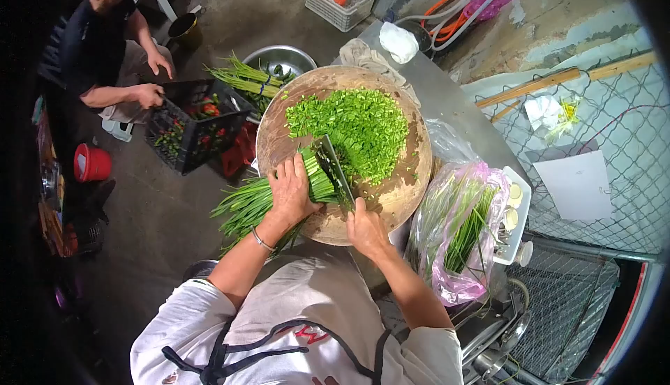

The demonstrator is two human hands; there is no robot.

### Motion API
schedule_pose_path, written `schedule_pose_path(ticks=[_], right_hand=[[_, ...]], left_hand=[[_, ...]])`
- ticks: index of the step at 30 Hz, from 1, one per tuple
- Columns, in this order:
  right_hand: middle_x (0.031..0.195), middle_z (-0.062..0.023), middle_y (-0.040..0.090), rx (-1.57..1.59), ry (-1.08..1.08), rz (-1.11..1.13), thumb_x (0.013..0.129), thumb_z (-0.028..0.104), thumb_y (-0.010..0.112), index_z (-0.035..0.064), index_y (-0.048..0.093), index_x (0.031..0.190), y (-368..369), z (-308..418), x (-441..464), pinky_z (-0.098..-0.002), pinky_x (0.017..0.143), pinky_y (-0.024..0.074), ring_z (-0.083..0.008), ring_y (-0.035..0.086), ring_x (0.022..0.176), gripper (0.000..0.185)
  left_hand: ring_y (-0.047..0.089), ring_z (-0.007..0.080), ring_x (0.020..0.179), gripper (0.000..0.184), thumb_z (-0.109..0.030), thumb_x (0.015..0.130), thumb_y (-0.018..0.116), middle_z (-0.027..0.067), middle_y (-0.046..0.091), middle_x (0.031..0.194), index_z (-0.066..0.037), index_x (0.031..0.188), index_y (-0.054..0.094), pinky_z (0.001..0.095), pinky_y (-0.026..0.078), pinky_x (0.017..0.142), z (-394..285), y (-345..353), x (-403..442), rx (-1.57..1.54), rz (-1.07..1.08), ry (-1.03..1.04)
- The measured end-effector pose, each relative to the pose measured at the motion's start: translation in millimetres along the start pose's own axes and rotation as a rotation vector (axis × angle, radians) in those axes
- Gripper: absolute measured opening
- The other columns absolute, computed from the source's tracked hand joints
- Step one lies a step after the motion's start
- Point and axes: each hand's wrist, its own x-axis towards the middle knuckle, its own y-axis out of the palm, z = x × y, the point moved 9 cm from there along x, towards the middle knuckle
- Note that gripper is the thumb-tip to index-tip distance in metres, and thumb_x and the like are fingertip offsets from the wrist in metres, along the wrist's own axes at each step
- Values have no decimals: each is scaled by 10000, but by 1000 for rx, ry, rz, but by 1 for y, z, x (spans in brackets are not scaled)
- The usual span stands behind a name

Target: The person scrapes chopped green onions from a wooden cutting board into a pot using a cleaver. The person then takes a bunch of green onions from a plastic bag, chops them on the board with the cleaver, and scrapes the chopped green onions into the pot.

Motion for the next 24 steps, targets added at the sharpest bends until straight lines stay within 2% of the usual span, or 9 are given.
schedule_pose_path(ticks=[3, 4, 7, 12, 16, 22, 24], right_hand=[[816, -333, 666, 94, -32, -29, 992, 178, 547, -35, 455, 1157, -12, -7, 10, -611, 727, 507, -539, 657, 789, 285], [858, -349, 664, 88, 17, -1, 993, 175, 552, -44, 466, 1138, -18, -9, 13, -610, 748, 501, -545, 652, 843, 277], [878, -359, 658, 74, -30, -27, 992, 163, 549, -44, 456, 1147, -59, 8, 3, -615, 763, 500, -544, 651, 854, 275], [793, -345, 652, -24, -114, -33, 984, 154, 552, -43, 431, 1165, -101, 30, -36, -635, 730, 498, -571, 633, 779, 294], [788, -365, 640, -79, -67, 82, 962, 131, 571, -52, 430, 1137, -86, 25, -35, -642, 733, 491, -571, 636, 792, 290], [753, -346, 629, 44, -219, 172, 957, 104, 560, -70, 427, 1131, -88, 25, -9, -622, 718, 498, -572, 630, 769, 279], [748, -345, 625, 65, -164, 184, 960, 105, 557, -63, 433, 1127, -73, 18, 9, -614, 715, 502, -568, 630, 768, 267]], left_hand=[[514, 330, 1204, 1298, -402, 491, 979, 152, 526, 1259, 69, 1509, 326, 527, 390, 1032, -13, -4, 5, -6, -2, 29], [520, 318, 1195, 1288, -376, 491, 982, 143, 527, 1250, 68, 1510, 331, 527, 399, 1021, -19, -4, 7, -21, -5, 33], [525, 297, 1194, 1265, -353, 513, 974, 130, 529, 1248, 66, 1520, 333, 531, 414, 1010, -25, -4, 12, -12, 25, 15], [520, 291, 1214, 1226, -361, 539, 960, 134, 530, 1280, 64, 1513, 351, 550, 417, 1007, -25, 3, 14, 70, 45, -21], [517, 296, 1223, 1192, -361, 544, 958, 145, 528, 1302, 56, 1498, 376, 563, 415, 1015, -28, 3, 14, 88, 75, -30], [505, 291, 1225, 1103, -332, 580, 939, 142, 522, 1299, 44, 1471, 408, 575, 420, 1007, -29, 7, 19, 121, 57, -29], [498, 292, 1228, 1075, -314, 596, 930, 141, 519, 1296, 44, 1467, 412, 575, 422, 1005, -29, 8, 21, 126, 66, -30]])
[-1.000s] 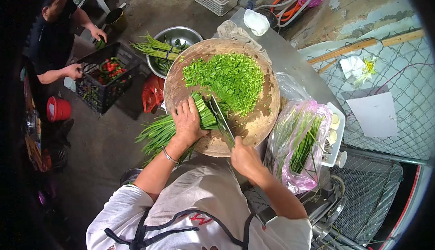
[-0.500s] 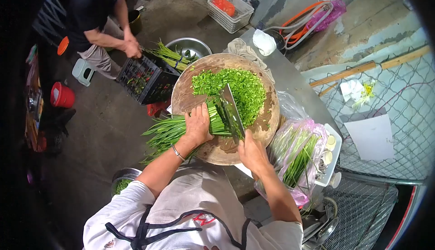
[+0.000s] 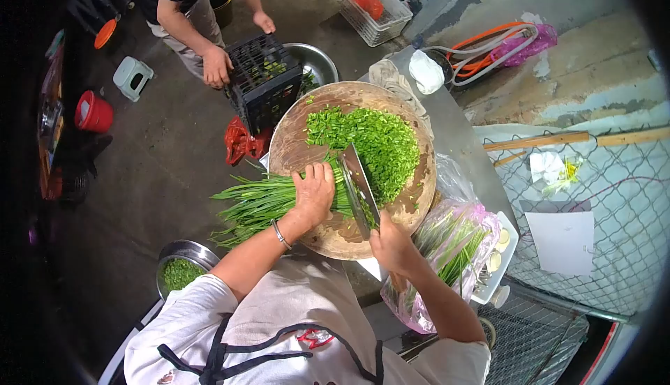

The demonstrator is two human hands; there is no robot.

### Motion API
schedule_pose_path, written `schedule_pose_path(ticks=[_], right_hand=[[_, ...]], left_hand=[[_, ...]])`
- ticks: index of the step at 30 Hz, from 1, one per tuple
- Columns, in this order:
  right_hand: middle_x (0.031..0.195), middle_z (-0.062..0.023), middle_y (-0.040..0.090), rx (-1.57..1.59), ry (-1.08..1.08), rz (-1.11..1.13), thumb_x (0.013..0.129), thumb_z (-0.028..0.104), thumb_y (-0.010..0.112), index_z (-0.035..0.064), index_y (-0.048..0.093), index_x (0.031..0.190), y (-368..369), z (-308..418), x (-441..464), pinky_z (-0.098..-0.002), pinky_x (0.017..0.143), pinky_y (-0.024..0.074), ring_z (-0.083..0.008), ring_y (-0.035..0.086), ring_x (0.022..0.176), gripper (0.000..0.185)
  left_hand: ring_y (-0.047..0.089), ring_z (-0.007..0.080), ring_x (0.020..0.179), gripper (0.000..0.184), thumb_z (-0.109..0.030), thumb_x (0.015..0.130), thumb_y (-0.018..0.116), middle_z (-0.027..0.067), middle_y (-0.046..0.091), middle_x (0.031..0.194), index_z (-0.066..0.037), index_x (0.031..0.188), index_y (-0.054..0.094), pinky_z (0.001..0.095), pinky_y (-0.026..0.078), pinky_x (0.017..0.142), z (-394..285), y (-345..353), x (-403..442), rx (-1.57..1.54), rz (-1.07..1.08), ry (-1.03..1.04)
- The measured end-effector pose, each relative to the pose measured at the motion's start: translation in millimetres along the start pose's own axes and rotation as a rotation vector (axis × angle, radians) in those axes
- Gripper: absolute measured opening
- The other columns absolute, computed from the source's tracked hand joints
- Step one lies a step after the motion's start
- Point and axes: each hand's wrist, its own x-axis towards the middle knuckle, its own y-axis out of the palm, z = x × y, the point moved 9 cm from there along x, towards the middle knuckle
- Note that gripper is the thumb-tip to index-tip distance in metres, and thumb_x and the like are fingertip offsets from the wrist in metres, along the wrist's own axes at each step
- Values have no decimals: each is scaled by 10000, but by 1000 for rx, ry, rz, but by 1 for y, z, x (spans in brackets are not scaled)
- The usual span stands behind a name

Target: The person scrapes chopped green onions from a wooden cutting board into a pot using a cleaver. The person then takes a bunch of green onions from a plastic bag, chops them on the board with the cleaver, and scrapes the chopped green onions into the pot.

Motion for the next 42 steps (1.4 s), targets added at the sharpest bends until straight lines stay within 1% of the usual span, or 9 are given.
schedule_pose_path(ticks=[3, 10, 12, 15, 20, 23, 34, 37, 42], right_hand=[[773, -340, 635, -47, -42, -130, 977, 136, 548, -52, 449, 1146, 35, -16, 38, -603, 713, 504, -559, 634, 787, 272], [877, -296, 657, 39, 88, -219, 982, 124, 552, -62, 488, 1165, 33, -31, 40, -544, 747, 508, -506, 645, 813, 269], [814, -352, 644, -10, -34, -259, 982, 159, 558, -64, 448, 1166, 7, -6, 21, -600, 748, 490, -568, 627, 830, 310], [862, -322, 646, -73, -32, -138, 964, 104, 553, -64, 475, 1190, -21, 25, -16, -574, 766, 484, -542, 627, 844, 292], [819, -346, 633, -123, -30, -18, 966, 121, 551, -58, 450, 1164, -4, 15, -20, -603, 762, 479, -559, 622, 834, 285], [803, -349, 634, -155, -55, -40, 970, 144, 553, -51, 439, 1145, 7, 7, 6, -614, 760, 481, -559, 624, 821, 286], [936, -359, 657, 166, 86, -170, 986, 177, 552, -94, 466, 1280, 30, -29, 47, -574, 809, 498, -541, 641, 919, 408], [930, -377, 646, -129, -76, -169, 984, 168, 551, -94, 467, 1228, -15, 26, 8, -585, 821, 491, -551, 633, 928, 368], [910, -379, 644, -154, 13, 12, 984, 149, 540, -73, 453, 1151, -6, 22, -10, -602, 826, 485, -569, 627, 912, 291]], left_hand=[[516, 296, 1175, 1194, -359, 515, 976, 135, 520, 1234, 53, 1469, 387, 570, 423, 999, 0, 7, 3, 7, -74, -19], [484, 343, 1308, 1348, -426, 503, 984, 196, 493, 1410, 75, 1540, 284, 610, 373, 1083, 15, -12, -16, -120, -154, 30], [488, 339, 1302, 1351, -447, 499, 985, 187, 506, 1386, 73, 1537, 295, 610, 371, 1088, 21, -7, -15, -93, -106, 25], [507, 330, 1257, 1287, -444, 496, 978, 172, 532, 1321, 68, 1503, 360, 601, 371, 1090, 16, -6, -14, -49, -35, 9], [522, 316, 1195, 1127, -388, 515, 951, 167, 549, 1265, 66, 1421, 458, 586, 378, 1075, 9, 16, -7, 70, -200, -38], [534, 310, 1140, 1190, -413, 464, 965, 140, 553, 1188, 84, 1415, 449, 562, 397, 1043, 9, 2, -8, 27, -132, -1], [494, 344, 1286, 1334, -450, 461, 981, 204, 524, 1348, 96, 1500, 346, 547, 302, 1179, 28, -8, -25, -105, -177, 39], [487, 347, 1311, 1329, -458, 443, 982, 205, 521, 1374, 89, 1489, 372, 555, 285, 1194, 29, -4, -23, -97, -117, -3], [514, 316, 1247, 1170, -449, 493, 959, 174, 553, 1288, 78, 1415, 469, 576, 326, 1150, 21, 1, -19, -18, -107, -14]])
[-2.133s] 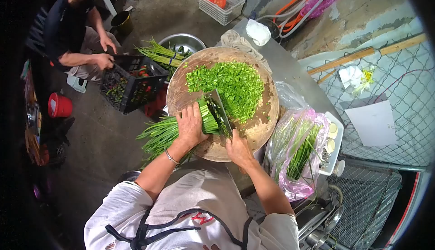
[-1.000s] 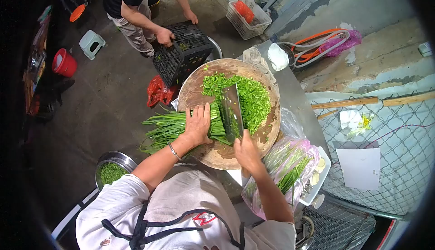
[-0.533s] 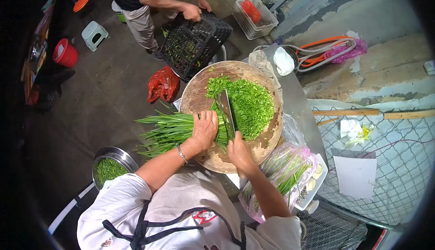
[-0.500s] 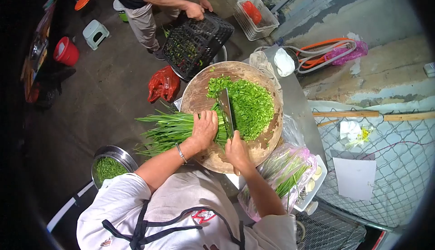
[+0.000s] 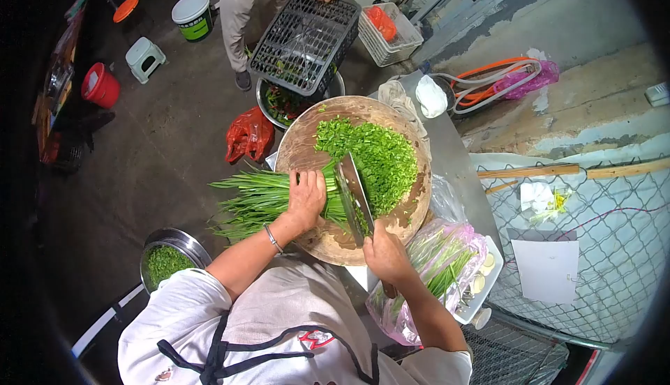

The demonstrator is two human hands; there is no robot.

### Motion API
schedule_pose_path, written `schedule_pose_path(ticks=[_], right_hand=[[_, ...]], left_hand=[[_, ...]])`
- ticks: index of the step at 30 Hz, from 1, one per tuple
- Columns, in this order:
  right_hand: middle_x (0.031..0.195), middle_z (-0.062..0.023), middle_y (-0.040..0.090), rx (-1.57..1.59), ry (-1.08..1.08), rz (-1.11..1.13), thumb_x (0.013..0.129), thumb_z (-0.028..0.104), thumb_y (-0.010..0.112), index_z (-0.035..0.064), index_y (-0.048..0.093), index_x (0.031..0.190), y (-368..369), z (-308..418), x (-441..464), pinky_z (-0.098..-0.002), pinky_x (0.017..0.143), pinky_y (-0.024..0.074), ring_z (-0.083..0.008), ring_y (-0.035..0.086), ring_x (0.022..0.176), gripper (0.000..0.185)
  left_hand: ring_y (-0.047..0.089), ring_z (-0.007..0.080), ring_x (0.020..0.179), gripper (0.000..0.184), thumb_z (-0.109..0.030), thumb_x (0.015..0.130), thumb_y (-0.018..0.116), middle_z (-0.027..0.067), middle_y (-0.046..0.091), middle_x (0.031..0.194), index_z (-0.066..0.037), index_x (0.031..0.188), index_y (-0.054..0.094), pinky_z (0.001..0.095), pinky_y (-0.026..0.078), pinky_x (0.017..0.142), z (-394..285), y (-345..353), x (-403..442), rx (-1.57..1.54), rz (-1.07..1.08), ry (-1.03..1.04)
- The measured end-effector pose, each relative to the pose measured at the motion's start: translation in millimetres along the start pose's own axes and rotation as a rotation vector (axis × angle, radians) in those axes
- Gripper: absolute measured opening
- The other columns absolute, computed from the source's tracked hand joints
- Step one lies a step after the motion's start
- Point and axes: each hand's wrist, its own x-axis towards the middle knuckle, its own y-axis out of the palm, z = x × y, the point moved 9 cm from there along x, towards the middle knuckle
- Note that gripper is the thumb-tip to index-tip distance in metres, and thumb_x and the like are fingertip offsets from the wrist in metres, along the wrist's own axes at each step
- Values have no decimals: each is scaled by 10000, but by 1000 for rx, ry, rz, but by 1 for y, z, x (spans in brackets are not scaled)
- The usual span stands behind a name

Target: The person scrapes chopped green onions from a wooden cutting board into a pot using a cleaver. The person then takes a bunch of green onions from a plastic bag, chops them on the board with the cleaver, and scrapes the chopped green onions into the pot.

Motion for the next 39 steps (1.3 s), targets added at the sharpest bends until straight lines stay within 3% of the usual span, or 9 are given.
schedule_pose_path(ticks=[4, 7, 13, 17, 23, 27, 31, 34, 39], right_hand=[[884, -333, 647, 76, 19, 76, 959, 103, 569, -70, 471, 1203, 14, -21, 23, -557, 792, 498, -536, 633, 921, 315], [893, -324, 653, 37, -99, -49, 966, 112, 560, -78, 468, 1197, 35, -12, 66, -548, 749, 514, -516, 655, 833, 313], [936, -343, 661, 194, -91, -303, 965, 172, 577, -63, 481, 1193, 56, -29, 69, -585, 754, 505, -530, 656, 881, 341], [951, -350, 660, 176, -16, -194, 967, 154, 575, -67, 477, 1175, 6, -11, 39, -591, 756, 496, -563, 633, 890, 319], [929, -380, 648, -17, -47, 50, 983, 137, 550, -84, 460, 1143, -5, 10, 0, -601, 761, 488, -578, 625, 878, 287], [823, -367, 648, -5, -203, 27, 981, 129, 544, -83, 433, 1150, -2, 6, 18, -600, 758, 496, -576, 637, 825, 293], [820, -354, 652, -3, -93, -8, 977, 152, 554, -65, 453, 1168, 47, -3, 70, -589, 730, 507, -554, 649, 801, 307], [830, -340, 659, 36, -81, -141, 974, 172, 566, -50, 474, 1171, 61, -9, 85, -585, 721, 511, -537, 655, 786, 311], [847, -329, 669, 113, -108, -212, 978, 184, 563, -55, 478, 1203, 26, -16, 62, -591, 739, 504, -531, 653, 805, 339]], left_hand=[[519, 306, 1214, 1099, -445, 521, 944, 157, 560, 1244, 74, 1382, 499, 576, 362, 1104, -4, 2, 4, 31, -33, 42], [501, 326, 1202, 1245, -504, 463, 958, 179, 533, 1243, 119, 1406, 436, 558, 337, 1111, -6, 2, 6, 59, 44, 74], [513, 313, 1231, 1232, -464, 492, 958, 180, 549, 1269, 105, 1444, 422, 506, 341, 1147, 1, -5, -4, -29, -1, 87], [511, 335, 1265, 1367, -483, 449, 976, 208, 536, 1342, 130, 1494, 343, 521, 267, 1222, 15, -12, -17, -14, -85, 23], [503, 358, 1263, 1261, -505, 492, 958, 219, 530, 1340, 118, 1444, 416, 573, 271, 1205, 5, 27, -4, 116, -108, -8], [499, 348, 1255, 1202, -477, 521, 945, 214, 533, 1320, 118, 1429, 430, 567, 287, 1191, 4, 18, -5, 94, -34, 22], [489, 350, 1272, 1216, -455, 488, 941, 210, 534, 1321, 117, 1431, 429, 555, 313, 1159, 4, 24, -2, 34, 2, -8], [486, 351, 1286, 1216, -428, 486, 951, 208, 536, 1329, 117, 1436, 425, 534, 323, 1153, 5, 33, -5, 115, -269, -8], [482, 352, 1297, 1279, -394, 445, 993, 216, 511, 1376, 119, 1456, 402, 483, 322, 1170, 17, -7, -17, -84, -131, -15]])
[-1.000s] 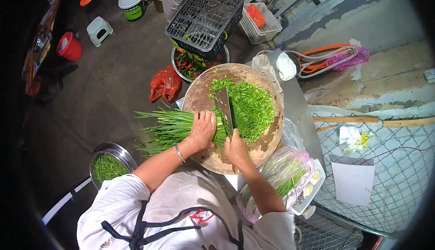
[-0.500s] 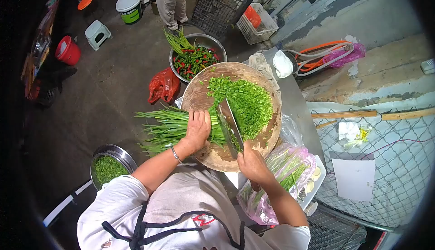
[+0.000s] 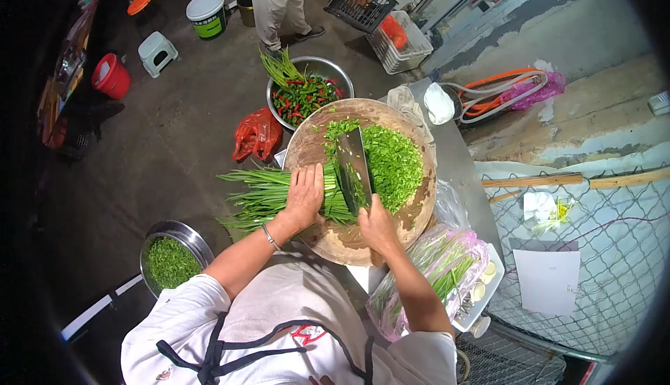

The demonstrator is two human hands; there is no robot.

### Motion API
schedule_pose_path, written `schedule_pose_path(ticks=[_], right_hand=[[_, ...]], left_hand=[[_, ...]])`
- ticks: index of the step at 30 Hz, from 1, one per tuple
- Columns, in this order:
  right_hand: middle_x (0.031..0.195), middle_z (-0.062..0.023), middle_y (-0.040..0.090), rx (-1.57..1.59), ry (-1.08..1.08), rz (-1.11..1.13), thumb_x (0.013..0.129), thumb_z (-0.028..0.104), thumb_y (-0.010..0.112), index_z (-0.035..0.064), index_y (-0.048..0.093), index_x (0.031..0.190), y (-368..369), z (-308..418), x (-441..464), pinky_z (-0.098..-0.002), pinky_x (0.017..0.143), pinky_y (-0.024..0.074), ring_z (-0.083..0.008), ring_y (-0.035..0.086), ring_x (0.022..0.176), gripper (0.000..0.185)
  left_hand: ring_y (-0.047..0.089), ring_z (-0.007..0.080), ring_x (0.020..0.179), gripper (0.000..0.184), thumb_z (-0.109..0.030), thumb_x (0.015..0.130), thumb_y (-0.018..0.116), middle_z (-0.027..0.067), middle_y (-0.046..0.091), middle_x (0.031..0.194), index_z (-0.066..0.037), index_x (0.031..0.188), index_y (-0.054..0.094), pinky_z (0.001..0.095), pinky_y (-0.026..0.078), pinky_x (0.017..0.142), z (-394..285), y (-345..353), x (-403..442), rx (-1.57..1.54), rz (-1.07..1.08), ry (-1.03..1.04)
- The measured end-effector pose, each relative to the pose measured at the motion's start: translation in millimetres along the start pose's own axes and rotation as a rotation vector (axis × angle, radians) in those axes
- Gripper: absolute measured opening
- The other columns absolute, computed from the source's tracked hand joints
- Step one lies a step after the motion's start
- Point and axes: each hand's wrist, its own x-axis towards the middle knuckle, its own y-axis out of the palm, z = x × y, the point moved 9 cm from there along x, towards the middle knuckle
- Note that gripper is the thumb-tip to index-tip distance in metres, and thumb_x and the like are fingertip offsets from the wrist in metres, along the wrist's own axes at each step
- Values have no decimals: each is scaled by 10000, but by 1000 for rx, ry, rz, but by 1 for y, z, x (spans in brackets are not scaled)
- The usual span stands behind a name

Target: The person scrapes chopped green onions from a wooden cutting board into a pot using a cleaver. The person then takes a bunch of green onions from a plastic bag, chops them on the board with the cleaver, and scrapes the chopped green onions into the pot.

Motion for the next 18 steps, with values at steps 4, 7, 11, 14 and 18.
schedule_pose_path(ticks=[4, 7, 11, 14, 18], right_hand=[[852, -316, 669, -175, -59, 200, 977, 149, 556, -87, 458, 1284, -44, 49, -31, -591, 759, 502, -531, 651, 823, 399], [835, -309, 666, -271, -108, 266, 977, 134, 554, -79, 471, 1217, -41, 53, -38, -586, 758, 507, -537, 649, 816, 331], [804, -285, 667, -170, -90, 315, 985, 144, 544, -61, 466, 1163, -29, 34, -17, -591, 723, 512, -545, 646, 775, 282], [801, -277, 675, -171, 50, 339, 990, 167, 549, -48, 457, 1162, 17, 19, 9, -599, 699, 512, -540, 652, 756, 289], [810, -286, 684, -150, -9, 178, 1002, 197, 550, -18, 451, 1184, 38, 2, 23, -597, 676, 519, -505, 672, 736, 298]], left_hand=[[471, 351, 1323, 1303, -436, 444, 995, 228, 492, 1410, 111, 1464, 395, 497, 310, 1179, 0, 9, 2, -30, 138, -50], [475, 349, 1317, 1298, -470, 456, 984, 228, 491, 1414, 108, 1462, 400, 508, 313, 1172, -5, 13, 3, 30, 129, -53], [486, 342, 1290, 1286, -502, 471, 969, 226, 490, 1415, 104, 1457, 407, 509, 327, 1151, -4, 29, 6, 118, 39, -61], [473, 351, 1265, 1267, -459, 467, 979, 223, 490, 1364, 103, 1444, 401, 505, 330, 1134, -3, 22, 3, 64, 51, -51], [500, 323, 1191, 1208, -449, 484, 979, 180, 528, 1251, 79, 1415, 419, 478, 364, 1074, -5, 3, 1, -23, 52, -8]])
